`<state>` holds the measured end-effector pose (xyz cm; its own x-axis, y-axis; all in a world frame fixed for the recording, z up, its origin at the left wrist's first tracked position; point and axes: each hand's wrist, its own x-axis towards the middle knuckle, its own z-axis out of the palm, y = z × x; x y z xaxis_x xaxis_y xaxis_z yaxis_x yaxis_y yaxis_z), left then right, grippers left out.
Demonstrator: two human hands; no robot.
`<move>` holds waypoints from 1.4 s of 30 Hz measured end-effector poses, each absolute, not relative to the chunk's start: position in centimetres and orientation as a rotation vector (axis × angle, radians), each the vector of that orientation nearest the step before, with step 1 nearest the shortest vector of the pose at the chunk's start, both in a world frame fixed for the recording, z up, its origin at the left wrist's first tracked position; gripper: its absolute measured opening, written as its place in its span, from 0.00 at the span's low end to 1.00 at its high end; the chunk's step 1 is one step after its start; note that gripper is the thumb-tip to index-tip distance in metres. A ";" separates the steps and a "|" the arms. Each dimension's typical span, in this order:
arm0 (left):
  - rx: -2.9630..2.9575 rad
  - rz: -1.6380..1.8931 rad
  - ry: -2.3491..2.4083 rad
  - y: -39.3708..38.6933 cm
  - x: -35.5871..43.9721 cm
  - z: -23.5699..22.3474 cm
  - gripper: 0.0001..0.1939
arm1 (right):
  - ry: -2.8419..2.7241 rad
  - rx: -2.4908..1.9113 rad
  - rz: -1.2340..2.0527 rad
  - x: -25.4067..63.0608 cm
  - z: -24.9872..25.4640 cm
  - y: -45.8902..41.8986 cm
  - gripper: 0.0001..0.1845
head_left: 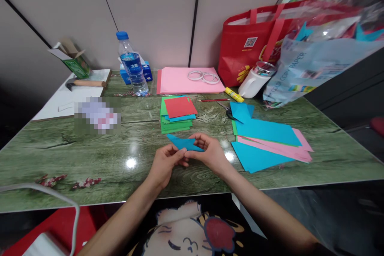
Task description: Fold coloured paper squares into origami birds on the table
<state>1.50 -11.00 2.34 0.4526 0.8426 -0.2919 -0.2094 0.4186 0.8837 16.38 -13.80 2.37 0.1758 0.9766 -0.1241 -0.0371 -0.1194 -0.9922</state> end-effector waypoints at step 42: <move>1.192 0.518 0.777 -9.5 1.2 2.4 0.15 | -1.094 -1.266 1.252 17.3 2.5 -13.0 0.18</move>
<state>1.20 -9.55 2.35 0.6410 0.7229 -0.2581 0.0396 0.3047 0.9516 17.28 -12.99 2.47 0.0530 0.9947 -0.0882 -0.0457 -0.0858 -0.9953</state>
